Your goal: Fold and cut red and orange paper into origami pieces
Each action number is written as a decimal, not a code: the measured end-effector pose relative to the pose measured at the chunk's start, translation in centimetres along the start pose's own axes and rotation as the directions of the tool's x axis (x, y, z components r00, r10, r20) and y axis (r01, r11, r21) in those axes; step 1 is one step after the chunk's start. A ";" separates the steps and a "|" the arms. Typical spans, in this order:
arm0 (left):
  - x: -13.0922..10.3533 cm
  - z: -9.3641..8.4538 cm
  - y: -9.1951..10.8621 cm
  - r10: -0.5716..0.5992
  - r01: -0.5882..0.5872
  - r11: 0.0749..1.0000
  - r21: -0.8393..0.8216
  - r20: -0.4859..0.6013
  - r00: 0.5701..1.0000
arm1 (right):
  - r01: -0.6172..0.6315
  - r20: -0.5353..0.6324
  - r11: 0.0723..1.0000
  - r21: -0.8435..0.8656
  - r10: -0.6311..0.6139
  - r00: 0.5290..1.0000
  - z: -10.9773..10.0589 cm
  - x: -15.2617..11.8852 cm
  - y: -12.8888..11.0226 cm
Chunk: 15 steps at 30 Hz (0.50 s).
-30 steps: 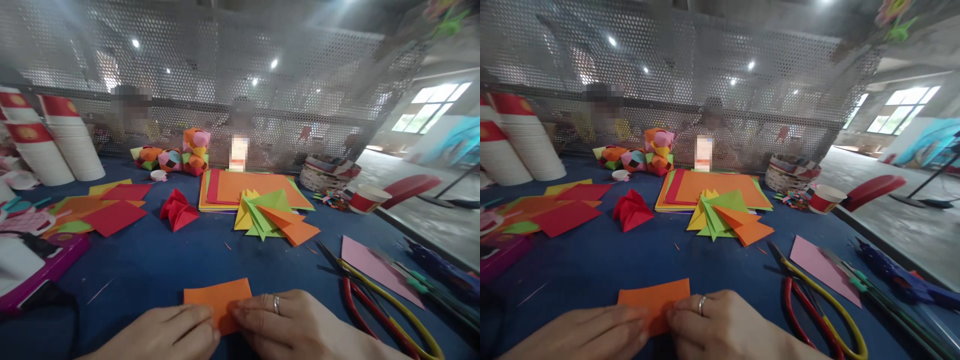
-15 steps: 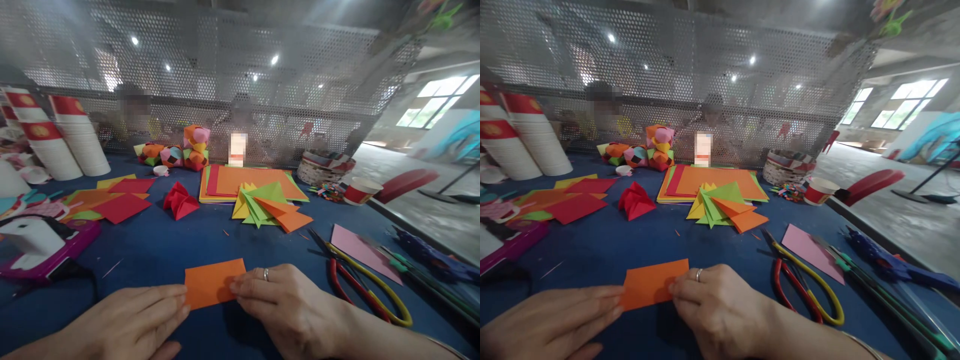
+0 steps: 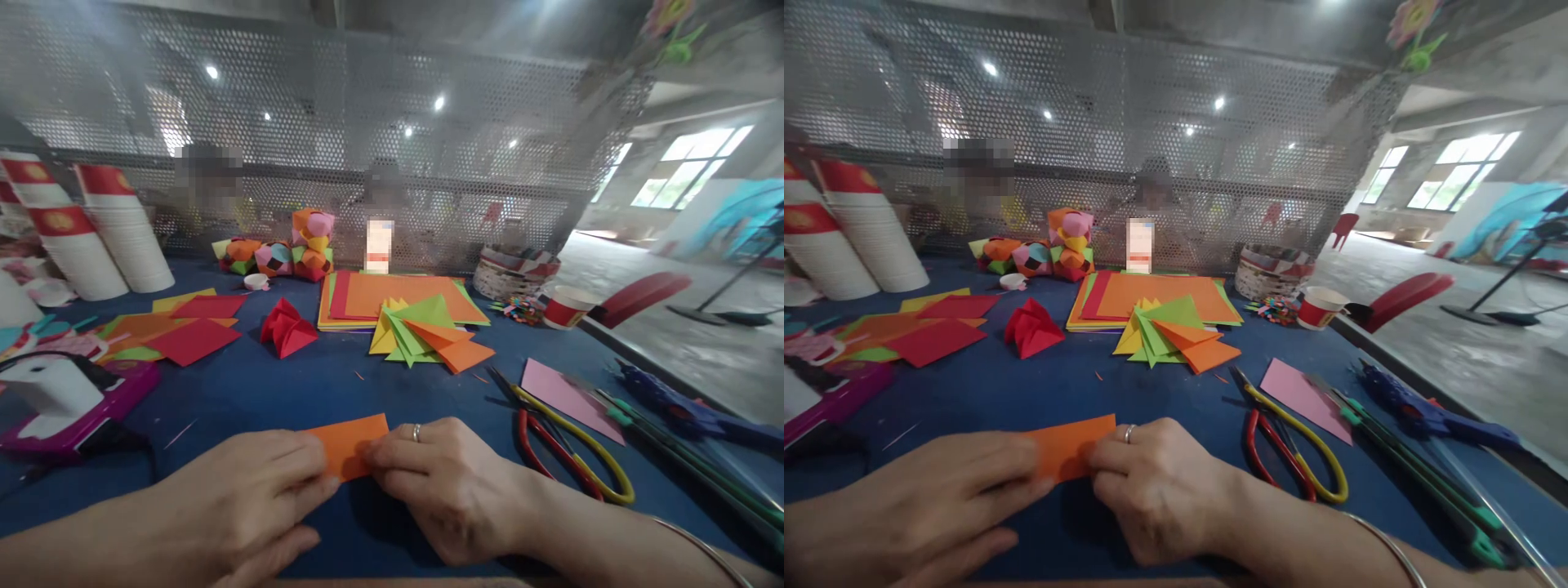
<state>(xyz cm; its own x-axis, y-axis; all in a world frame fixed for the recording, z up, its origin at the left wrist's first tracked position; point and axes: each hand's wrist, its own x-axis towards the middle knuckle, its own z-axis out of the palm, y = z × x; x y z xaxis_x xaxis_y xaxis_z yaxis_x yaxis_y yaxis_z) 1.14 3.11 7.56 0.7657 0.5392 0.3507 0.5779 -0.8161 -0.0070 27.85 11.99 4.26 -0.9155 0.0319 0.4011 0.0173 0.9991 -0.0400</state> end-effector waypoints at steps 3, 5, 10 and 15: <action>1.4 0.5 -0.1 0.007 -0.005 0.997 -0.079 0.029 1.000 | -0.017 0.029 1.000 -0.017 0.018 0.999 -0.1 0.2 -0.1; 1.9 0.9 -0.3 0.007 -0.005 0.993 -0.115 0.017 1.000 | -0.030 0.035 0.999 -0.022 0.031 0.999 -0.2 0.3 -0.2; 2.0 0.7 -0.8 0.031 -0.023 0.987 -0.161 0.043 0.999 | -0.018 0.011 1.000 -0.007 0.018 1.000 -0.3 0.4 -0.2; 1.3 0.5 -1.2 0.039 -0.044 0.988 -0.149 -0.037 0.999 | -0.004 0.012 1.000 -0.014 0.004 1.000 -0.3 0.3 -0.1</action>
<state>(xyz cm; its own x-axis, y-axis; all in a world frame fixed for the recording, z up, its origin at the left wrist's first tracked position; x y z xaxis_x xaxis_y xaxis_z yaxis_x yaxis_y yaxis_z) 1.60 4.91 7.61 0.7769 0.4987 0.3844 0.4949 -0.8611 0.1171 27.68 11.92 4.64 -0.9201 0.0354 0.3901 0.0262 0.9992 -0.0289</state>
